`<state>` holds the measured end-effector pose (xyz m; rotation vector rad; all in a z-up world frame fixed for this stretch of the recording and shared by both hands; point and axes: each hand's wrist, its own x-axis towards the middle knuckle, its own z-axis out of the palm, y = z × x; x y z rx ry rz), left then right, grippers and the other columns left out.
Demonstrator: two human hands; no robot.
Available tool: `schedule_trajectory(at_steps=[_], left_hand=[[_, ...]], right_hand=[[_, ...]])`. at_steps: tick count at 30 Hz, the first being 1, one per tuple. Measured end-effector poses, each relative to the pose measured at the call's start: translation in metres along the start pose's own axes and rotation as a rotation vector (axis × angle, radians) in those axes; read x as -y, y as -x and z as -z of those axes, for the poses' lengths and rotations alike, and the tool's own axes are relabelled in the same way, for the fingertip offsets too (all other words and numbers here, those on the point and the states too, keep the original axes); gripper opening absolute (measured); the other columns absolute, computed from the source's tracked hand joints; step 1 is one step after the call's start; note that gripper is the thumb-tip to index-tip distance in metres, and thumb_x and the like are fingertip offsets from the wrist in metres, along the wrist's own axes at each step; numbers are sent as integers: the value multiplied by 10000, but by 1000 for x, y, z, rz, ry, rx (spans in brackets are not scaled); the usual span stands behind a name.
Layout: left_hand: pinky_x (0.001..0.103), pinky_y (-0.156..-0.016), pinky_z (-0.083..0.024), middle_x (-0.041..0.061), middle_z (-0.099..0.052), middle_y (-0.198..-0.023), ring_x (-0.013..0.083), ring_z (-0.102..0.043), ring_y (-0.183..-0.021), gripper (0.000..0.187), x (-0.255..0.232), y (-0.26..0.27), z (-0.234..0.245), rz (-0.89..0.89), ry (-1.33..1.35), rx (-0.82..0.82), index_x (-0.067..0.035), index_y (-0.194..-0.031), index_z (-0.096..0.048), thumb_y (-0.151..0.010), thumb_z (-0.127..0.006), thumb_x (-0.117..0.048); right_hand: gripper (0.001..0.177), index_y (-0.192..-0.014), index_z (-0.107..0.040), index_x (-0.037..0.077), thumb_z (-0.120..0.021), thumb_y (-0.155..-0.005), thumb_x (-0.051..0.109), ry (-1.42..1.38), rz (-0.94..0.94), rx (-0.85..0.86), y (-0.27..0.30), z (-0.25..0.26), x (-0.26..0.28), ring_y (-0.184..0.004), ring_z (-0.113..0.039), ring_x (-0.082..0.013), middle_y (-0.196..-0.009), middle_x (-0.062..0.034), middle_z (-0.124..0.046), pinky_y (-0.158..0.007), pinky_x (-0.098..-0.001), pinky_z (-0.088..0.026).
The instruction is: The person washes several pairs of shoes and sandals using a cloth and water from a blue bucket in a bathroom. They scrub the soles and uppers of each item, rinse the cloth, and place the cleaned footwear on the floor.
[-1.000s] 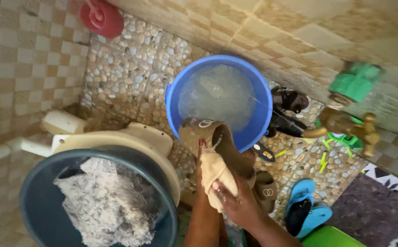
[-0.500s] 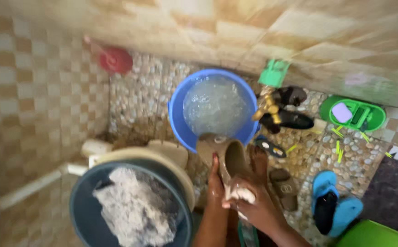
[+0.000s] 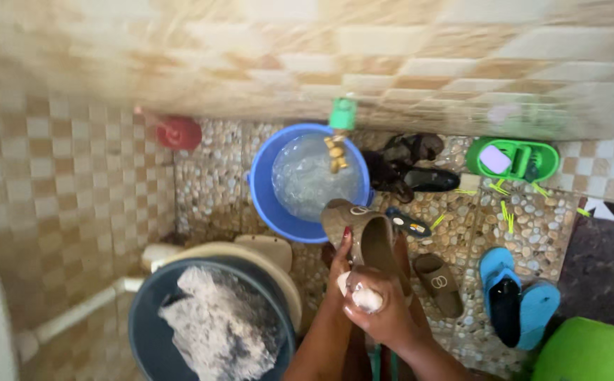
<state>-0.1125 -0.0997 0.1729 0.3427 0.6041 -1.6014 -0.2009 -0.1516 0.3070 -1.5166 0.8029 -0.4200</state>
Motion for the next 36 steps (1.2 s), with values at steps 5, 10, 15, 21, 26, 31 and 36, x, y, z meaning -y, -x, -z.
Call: schedule_trajectory(at_steps=[5, 10, 15, 21, 26, 31, 36], left_hand=[[444, -963, -588, 220, -681, -1247, 338, -693, -1075, 708, 22, -11, -20, 208, -45, 72, 23, -1427, -552, -994, -651, -528], [433, -936, -601, 249, -680, -1218, 345, -695, -1049, 738, 39, -29, -24, 524, -5, 156, 52, -1432, -533, -1000, -662, -533], [432, -903, -606, 231, -680, -1182, 322, -694, -1021, 731, 72, -60, -23, 6, -615, -259, 44, -1409, -505, -921, -730, -452], [383, -886, -572, 154, -667, -1277, 244, -679, -1063, 628, 123, -84, -8, -220, -1123, -358, -54, -1434, -471, -897, -743, -234], [385, -934, -528, 164, -617, -1326, 251, -638, -1113, 673, 161, -94, 24, -121, -1093, -322, -114, -1477, -395, -897, -724, -204], [342, -1064, -433, 51, -556, -1445, 174, -550, -1276, 613, 160, -113, 65, 50, -1375, -95, -107, -1507, -389, -959, -659, -155], [328, -1047, -429, 47, -573, -1438, 154, -552, -1289, 537, 146, -121, 102, 208, -1420, -74, -108, -1482, -435, -985, -617, -200]], right_hand=[[166, -780, -621, 27, -762, -703, 72, -115, 96, -163, 24, 12, -22, -661, -656, -199, -744, -93, -660, -614, -329, -515], [73, -874, -622, 30, -658, -877, 93, -852, -205, -299, 42, 29, -53, -547, -594, -178, -698, -88, -672, -506, -327, -475], [234, -1107, -611, 106, -646, -877, 123, -893, -398, -675, 62, 72, -91, -671, -592, -140, -884, -19, -641, -548, -308, -462], [220, -1096, -635, 126, -675, -885, 176, -1430, -387, -720, 78, 104, -166, -808, -692, -197, -913, -56, -677, -680, -360, -584], [158, -1065, -645, 113, -688, -921, 163, -1440, -426, -816, 100, 111, -229, -775, -687, -180, -923, -55, -698, -642, -337, -579], [141, -1038, -680, 126, -640, -943, 222, -1196, -654, -1029, 128, 115, -290, -747, -686, -195, -902, -71, -711, -610, -331, -569], [206, -1080, -674, 115, -681, -928, 254, -946, -862, -1252, 156, 142, -373, -769, -656, -249, -950, -101, -685, -629, -382, -533]])
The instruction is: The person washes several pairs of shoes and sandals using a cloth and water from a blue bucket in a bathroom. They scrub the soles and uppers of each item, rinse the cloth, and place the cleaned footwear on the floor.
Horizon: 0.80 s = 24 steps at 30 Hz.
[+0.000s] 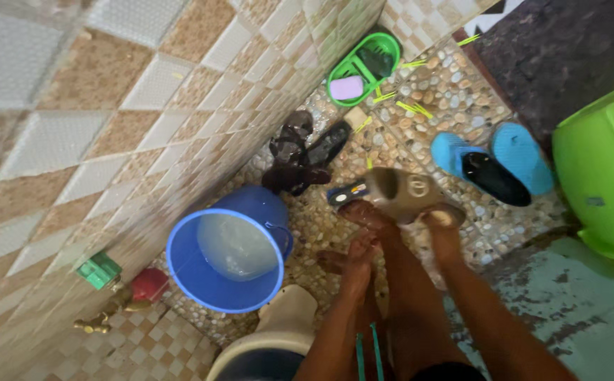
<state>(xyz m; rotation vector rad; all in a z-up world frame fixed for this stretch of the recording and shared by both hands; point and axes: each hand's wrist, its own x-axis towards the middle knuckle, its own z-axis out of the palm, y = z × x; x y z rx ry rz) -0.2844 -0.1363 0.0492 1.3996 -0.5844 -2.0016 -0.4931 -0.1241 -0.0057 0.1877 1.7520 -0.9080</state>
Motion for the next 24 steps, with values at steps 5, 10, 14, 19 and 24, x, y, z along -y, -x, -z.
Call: schedule_trajectory(at_steps=[5, 10, 14, 19, 24], left_hand=[[315, -1029, -426, 42, -590, -1431, 135, -554, -1302, 474, 18, -1, 30, 67, 46, -82, -110, -1456, -480, -1012, -575, -245], [283, -1021, -472, 55, -613, -1426, 104, -600, -1269, 458, 37, -14, 57, 123, 155, -275, -80, -1437, -505, -1027, -573, -272], [249, -834, -459, 80, -613, -1428, 82, -558, -994, 480, 52, -30, 83, -6, 266, -195, -69, -1473, -510, -1029, -609, -219], [247, -794, -454, 116, -614, -1423, 79, -508, -879, 446, 65, -57, 106, 12, 278, -185, -48, -1454, -543, -1044, -628, -204], [235, -966, -507, 48, -602, -1448, 68, -626, -1245, 465, 83, -58, 119, 113, 274, -308, -93, -1437, -537, -994, -626, -206]], right_hand=[[298, -1133, -672, 102, -710, -891, 270, 200, 123, -255, -67, 38, -15, -835, -658, -292, -1029, -130, -681, -687, -420, -530], [393, -1187, -669, 89, -740, -854, 285, 448, 210, -333, -106, 68, -37, -900, -660, -335, -1109, -159, -676, -745, -457, -527], [471, -1230, -667, 79, -763, -824, 298, 673, 297, -303, -121, 64, -56, -953, -662, -369, -1172, -182, -672, -792, -487, -525], [570, -1284, -664, 66, -793, -787, 314, 959, 508, -86, -135, 4, -60, -1019, -664, -413, -1251, -211, -668, -850, -524, -523], [618, -1305, -637, 77, -775, -764, 343, 1361, 729, 234, -148, -103, -65, -962, -691, -436, -1337, -211, -647, -793, -556, -547]])
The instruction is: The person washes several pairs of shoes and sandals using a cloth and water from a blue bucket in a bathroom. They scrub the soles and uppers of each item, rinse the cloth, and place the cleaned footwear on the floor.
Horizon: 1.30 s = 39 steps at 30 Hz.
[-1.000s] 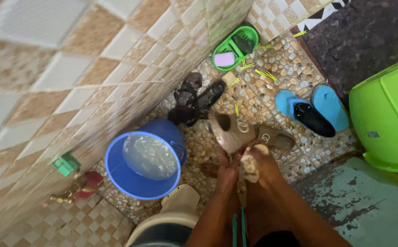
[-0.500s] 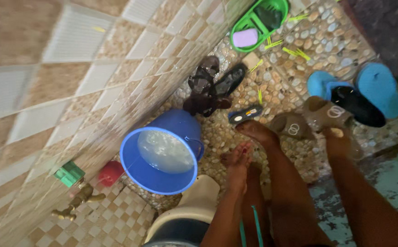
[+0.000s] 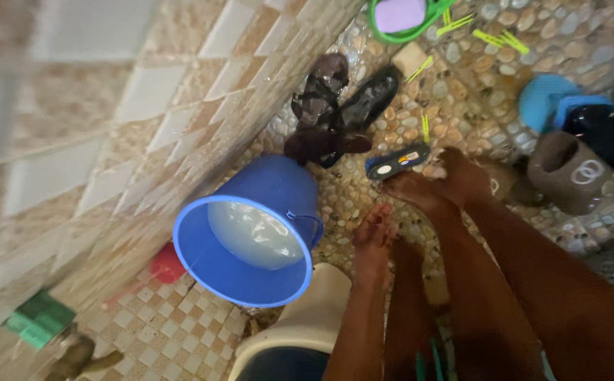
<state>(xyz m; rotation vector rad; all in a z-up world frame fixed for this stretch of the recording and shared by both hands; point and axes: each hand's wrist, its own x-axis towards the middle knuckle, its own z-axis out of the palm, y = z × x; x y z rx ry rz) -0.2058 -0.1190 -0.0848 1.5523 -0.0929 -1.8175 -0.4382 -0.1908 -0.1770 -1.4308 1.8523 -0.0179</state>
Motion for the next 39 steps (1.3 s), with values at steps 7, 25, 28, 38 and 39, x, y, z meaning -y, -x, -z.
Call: schedule_trajectory(at_steps=[7, 25, 28, 38, 39], left_hand=[[278, -927, -504, 75, -596, -1442, 158, -557, -1257, 509, 26, -16, 33, -12, 125, 5, -71, -1465, -519, -991, -678, -160], [373, -1135, -378, 88, -530, -1543, 213, -492, -1417, 584, -54, 3, -11, -12, 130, 29, -91, -1536, -406, -1007, -588, -261], [363, -1110, -394, 69, -537, -1540, 199, -507, -1403, 592, -62, 17, -16, 20, 135, 28, -92, -1535, -409, -1003, -582, -285], [351, -1149, -383, 40, -523, -1588, 207, -467, -1464, 753, -125, 94, -32, -61, 293, 235, -173, -1546, -453, -971, -445, -659], [397, -1137, -377, 96, -504, -1564, 267, -460, -1425, 722, -138, 106, -33, -134, 507, 453, -117, -1563, -417, -1059, -410, -634]], right_hand=[[860, -1605, -467, 18, -686, -794, 204, 591, 324, 42, -114, -37, 60, -885, -717, -322, -1014, -154, -747, -705, -482, -567], [268, -1080, -697, 73, -625, -840, 168, 332, 563, -103, -38, 48, 55, -918, -634, -333, -1003, -112, -667, -749, -481, -536], [363, -1049, -731, 99, -725, -695, 182, 256, 377, -110, 28, 86, 65, -929, -629, -351, -1138, -84, -680, -714, -476, -538], [533, -1172, -758, 221, -809, -645, 163, -83, 445, -217, 222, 155, 129, -1087, -651, -307, -1204, -62, -699, -890, -432, -547], [507, -1159, -757, 231, -806, -658, 167, -120, 481, -225, 237, 156, 139, -1069, -658, -307, -1198, -60, -703, -886, -433, -554]])
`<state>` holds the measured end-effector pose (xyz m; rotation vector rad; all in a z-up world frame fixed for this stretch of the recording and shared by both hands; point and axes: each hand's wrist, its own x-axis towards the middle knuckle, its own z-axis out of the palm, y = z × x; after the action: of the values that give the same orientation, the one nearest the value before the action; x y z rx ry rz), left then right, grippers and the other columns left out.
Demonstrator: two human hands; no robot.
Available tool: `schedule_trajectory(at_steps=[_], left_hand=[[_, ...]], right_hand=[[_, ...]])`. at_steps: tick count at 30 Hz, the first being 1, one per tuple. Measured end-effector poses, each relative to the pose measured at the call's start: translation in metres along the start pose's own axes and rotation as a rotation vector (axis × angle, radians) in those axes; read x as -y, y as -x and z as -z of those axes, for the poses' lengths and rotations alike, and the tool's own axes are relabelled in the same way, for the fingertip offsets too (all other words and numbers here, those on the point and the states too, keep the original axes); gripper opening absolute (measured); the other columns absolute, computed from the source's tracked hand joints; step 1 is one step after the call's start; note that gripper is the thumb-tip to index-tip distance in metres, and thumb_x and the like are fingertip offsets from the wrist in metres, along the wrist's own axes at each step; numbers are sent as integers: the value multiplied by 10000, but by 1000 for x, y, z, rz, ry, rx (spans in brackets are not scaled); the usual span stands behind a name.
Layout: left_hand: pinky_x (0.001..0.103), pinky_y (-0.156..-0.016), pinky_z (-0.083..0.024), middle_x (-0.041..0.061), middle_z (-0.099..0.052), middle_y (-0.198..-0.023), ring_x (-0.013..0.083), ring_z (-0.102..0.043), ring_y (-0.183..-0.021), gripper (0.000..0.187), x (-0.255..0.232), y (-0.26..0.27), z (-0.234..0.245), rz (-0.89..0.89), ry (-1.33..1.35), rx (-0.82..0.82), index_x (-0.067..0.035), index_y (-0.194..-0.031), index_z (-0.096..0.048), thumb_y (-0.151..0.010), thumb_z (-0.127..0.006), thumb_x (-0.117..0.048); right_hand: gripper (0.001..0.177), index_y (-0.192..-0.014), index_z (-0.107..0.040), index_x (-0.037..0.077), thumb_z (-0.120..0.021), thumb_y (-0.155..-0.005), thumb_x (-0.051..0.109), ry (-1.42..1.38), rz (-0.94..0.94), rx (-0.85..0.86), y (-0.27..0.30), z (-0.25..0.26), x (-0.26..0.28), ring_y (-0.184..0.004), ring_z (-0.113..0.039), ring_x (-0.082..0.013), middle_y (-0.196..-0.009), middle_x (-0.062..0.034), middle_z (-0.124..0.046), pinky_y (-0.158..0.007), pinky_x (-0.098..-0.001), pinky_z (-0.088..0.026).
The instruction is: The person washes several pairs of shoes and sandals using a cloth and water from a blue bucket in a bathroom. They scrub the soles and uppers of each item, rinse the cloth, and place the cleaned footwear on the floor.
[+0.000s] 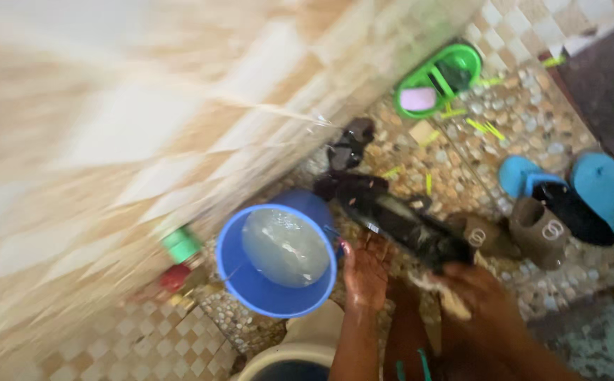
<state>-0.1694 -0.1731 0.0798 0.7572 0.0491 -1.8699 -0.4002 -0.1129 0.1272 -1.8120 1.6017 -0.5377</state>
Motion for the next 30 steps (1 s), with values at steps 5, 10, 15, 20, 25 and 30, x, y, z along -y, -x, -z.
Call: schedule_trajectory(at_steps=[5, 10, 15, 20, 25, 30], left_hand=[[477, -1153, -408, 139, -528, -1521, 348, -507, -1395, 838, -55, 59, -64, -224, 212, 52, -106, -1532, -411, -939, -431, -698], [513, -1086, -476, 210, -581, -1435, 412, -581, -1285, 890, -95, 123, -82, -503, 306, -105, -93, -1505, -440, -890, -453, -737], [523, -1054, -480, 241, -596, -1387, 427, -591, -1230, 817, -128, 171, -24, -810, 354, -174, -116, -1521, -419, -941, -467, -689], [491, -1089, -459, 143, -527, -1508, 352, -540, -1359, 804, -143, 207, 45, -847, 461, -475, -191, -1554, -362, -902, -439, -656], [491, -1123, -424, 148, -468, -1568, 345, -486, -1423, 792, -153, 222, 84, -1060, 234, -610, -108, -1586, -308, -969, -444, -586], [501, -1114, -429, 229, -515, -1490, 399, -538, -1323, 804, -172, 236, 97, -1222, 454, -463, -65, -1572, -352, -1009, -420, -635]], right_hand=[[439, -1161, -721, 228, -808, -731, 230, -172, 424, -85, 11, 4, 66, -991, -699, -290, -1183, -49, -699, -822, -429, -578], [339, -1047, -717, 287, -821, -726, 244, -15, 662, 29, 2, 5, 141, -1010, -709, -291, -1143, 15, -715, -853, -448, -548], [504, -1251, -614, 116, -778, -782, 202, -491, 422, 304, -10, -23, 182, -1239, -617, -328, -1305, -148, -635, -1012, -467, -490], [527, -1309, -514, 82, -661, -889, 364, -768, -476, 478, -66, -120, 170, -1060, -659, -300, -1166, -171, -672, -892, -476, -566], [758, -1242, -693, 28, -360, -964, 649, -998, -713, 888, -171, -236, 133, -924, -628, -229, -1187, -60, -759, -750, -378, -514], [645, -1346, -619, 86, -438, -1079, 645, -676, -636, 622, -257, -350, 99, -896, -599, -277, -1146, -100, -641, -744, -454, -534]])
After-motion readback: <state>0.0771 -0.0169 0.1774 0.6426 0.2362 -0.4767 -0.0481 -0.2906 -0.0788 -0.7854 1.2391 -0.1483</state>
